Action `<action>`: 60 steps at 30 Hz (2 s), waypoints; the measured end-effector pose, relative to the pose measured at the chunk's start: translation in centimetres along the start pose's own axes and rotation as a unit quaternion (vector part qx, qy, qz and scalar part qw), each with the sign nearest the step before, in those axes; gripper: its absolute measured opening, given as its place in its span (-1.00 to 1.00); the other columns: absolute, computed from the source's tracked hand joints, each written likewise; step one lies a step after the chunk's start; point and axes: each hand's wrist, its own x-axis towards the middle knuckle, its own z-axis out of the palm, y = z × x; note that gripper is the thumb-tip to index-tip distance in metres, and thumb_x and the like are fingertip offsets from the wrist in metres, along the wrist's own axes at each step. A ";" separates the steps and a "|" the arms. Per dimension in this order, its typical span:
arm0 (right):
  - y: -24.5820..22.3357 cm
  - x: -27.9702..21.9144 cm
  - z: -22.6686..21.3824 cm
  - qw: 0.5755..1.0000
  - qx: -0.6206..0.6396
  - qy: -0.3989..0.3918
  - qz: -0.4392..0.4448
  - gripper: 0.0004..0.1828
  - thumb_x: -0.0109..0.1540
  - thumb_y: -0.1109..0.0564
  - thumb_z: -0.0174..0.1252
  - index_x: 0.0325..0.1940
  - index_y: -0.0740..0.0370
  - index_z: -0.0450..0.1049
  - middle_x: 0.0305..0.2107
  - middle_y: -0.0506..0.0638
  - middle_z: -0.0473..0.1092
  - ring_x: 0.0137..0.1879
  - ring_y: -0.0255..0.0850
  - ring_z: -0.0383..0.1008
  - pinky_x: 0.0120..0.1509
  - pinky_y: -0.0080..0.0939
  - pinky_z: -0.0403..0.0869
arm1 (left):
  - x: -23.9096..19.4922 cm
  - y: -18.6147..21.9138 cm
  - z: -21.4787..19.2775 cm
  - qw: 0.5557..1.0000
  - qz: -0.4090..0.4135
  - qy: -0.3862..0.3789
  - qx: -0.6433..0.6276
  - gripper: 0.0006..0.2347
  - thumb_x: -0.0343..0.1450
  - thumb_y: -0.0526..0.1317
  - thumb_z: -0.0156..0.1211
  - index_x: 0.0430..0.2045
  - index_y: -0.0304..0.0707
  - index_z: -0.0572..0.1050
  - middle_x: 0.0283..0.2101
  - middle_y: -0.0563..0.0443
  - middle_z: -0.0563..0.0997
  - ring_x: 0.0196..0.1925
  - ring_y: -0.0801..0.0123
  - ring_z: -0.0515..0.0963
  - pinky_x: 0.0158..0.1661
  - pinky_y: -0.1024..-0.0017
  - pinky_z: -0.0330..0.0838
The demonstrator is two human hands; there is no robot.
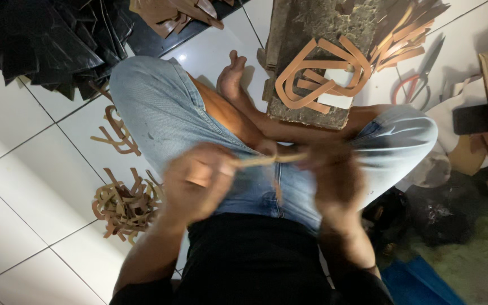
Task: The person sits on the floor and repeatedly picks up small tan leather strips, bends them into U-shapes, and places them on a wooden block. The person also applies glue from a green bottle to the block and arranges the leather pieces.
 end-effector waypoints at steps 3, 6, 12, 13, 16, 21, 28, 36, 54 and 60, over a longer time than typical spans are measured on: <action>-0.4 0.6 -3.9 0.994 0.023 0.107 0.018 -0.78 0.49 0.23 0.09 0.21 0.29 0.30 -0.02 0.11 0.41 -0.01 -0.17 0.50 0.04 -0.25 0.55 | 0.6 0.2 -6.2 0.865 0.151 0.125 0.461 -0.94 0.55 -0.48 0.16 -0.20 -0.39 0.42 -0.19 -0.23 0.60 -0.23 0.25 0.64 -0.20 0.42 0.56; -0.4 1.6 -6.6 0.989 0.035 0.142 0.015 -0.76 0.47 0.26 0.10 0.22 0.29 0.28 -0.02 0.12 0.42 -0.01 -0.16 0.50 0.04 -0.24 0.55 | 0.7 0.6 -10.5 0.935 0.103 0.295 -0.168 -0.88 0.49 -0.49 0.08 -0.15 -0.41 0.52 -0.37 -0.14 0.56 -0.36 0.31 0.60 -0.19 0.38 0.56; -1.0 -0.6 -2.6 0.996 0.041 0.077 0.033 -0.69 0.43 0.31 0.12 0.23 0.28 0.25 -0.02 0.14 0.43 -0.01 -0.13 0.49 0.04 -0.23 0.55 | 0.0 2.9 -7.3 0.964 0.147 0.085 0.205 -0.92 0.51 -0.38 0.15 -0.39 -0.28 0.45 0.09 -0.25 0.55 0.00 0.20 0.60 -0.07 0.35 0.57; -0.9 -0.4 -1.2 0.998 0.039 0.028 0.028 -0.68 0.42 0.32 0.12 0.24 0.28 0.25 -0.02 0.14 0.44 -0.01 -0.12 0.49 0.04 -0.23 0.55 | 0.0 3.4 -6.2 0.981 0.081 0.035 0.170 -0.94 0.44 -0.36 0.19 -0.44 -0.29 0.47 0.11 -0.29 0.57 -0.11 0.27 0.61 -0.17 0.41 0.50; -1.3 -0.1 2.6 0.993 -0.005 -0.113 -0.026 -0.65 0.40 0.35 0.13 0.24 0.28 0.24 -0.02 0.15 0.45 -0.01 -0.11 0.49 0.04 -0.22 0.55 | 0.6 3.4 -3.1 0.959 0.148 -0.189 0.151 -0.95 0.46 -0.31 0.12 -0.39 -0.26 0.49 0.17 -0.33 0.53 0.00 0.11 0.66 0.02 0.25 0.55; -2.0 0.7 5.6 0.951 -0.256 -0.156 -0.073 -0.75 0.30 0.33 0.27 0.00 0.25 0.38 -0.18 0.07 0.49 -0.24 -0.30 0.45 -0.15 -0.34 0.45 | 0.4 2.2 -2.8 0.973 0.027 -0.214 0.088 -0.91 0.47 -0.29 0.13 -0.27 -0.33 0.49 0.10 -0.27 0.58 -0.32 0.43 0.64 -0.21 0.44 0.57; -1.4 1.3 4.4 0.988 -0.067 -0.132 0.039 -0.80 0.40 0.29 0.15 0.11 0.34 0.37 -0.10 0.04 0.47 -0.09 -0.35 0.47 0.01 -0.39 0.48 | -2.0 3.3 -10.7 0.999 0.042 -0.010 -0.005 -0.91 0.52 -0.43 0.09 -0.14 -0.42 0.44 -0.08 -0.21 0.61 -0.21 0.41 0.67 -0.18 0.42 0.67; -1.0 1.8 1.9 0.987 -0.138 -0.049 0.071 -0.88 0.46 0.28 0.09 0.07 0.37 0.40 -0.15 0.06 0.51 -0.10 -0.33 0.48 0.03 -0.37 0.49 | -1.9 0.8 -21.3 0.931 -0.006 0.201 0.304 -0.88 0.58 -0.50 0.09 -0.03 -0.47 0.45 -0.14 -0.09 0.60 -0.20 0.45 0.60 -0.20 0.53 0.44; 2.3 7.6 -2.6 0.800 -0.597 0.045 -0.049 -0.63 0.34 0.12 0.32 0.20 0.28 0.50 0.03 0.16 0.32 0.19 0.07 0.35 0.29 0.06 0.41 | 9.9 -0.9 1.7 0.907 0.210 -0.021 0.365 -0.75 0.55 -0.31 0.25 0.12 -0.28 0.47 0.14 -0.17 0.54 0.25 0.07 0.53 0.29 0.14 0.46; 1.7 4.9 -4.3 0.839 -0.535 0.090 -0.046 -0.75 0.35 0.24 0.28 0.12 0.25 0.52 0.01 0.16 0.39 0.16 0.05 0.43 0.24 -0.02 0.47 | 17.2 -4.0 8.8 0.863 0.227 -0.030 0.450 -0.76 0.51 -0.25 0.29 0.01 -0.34 0.50 -0.09 -0.14 0.53 -0.09 0.10 0.57 -0.10 0.19 0.49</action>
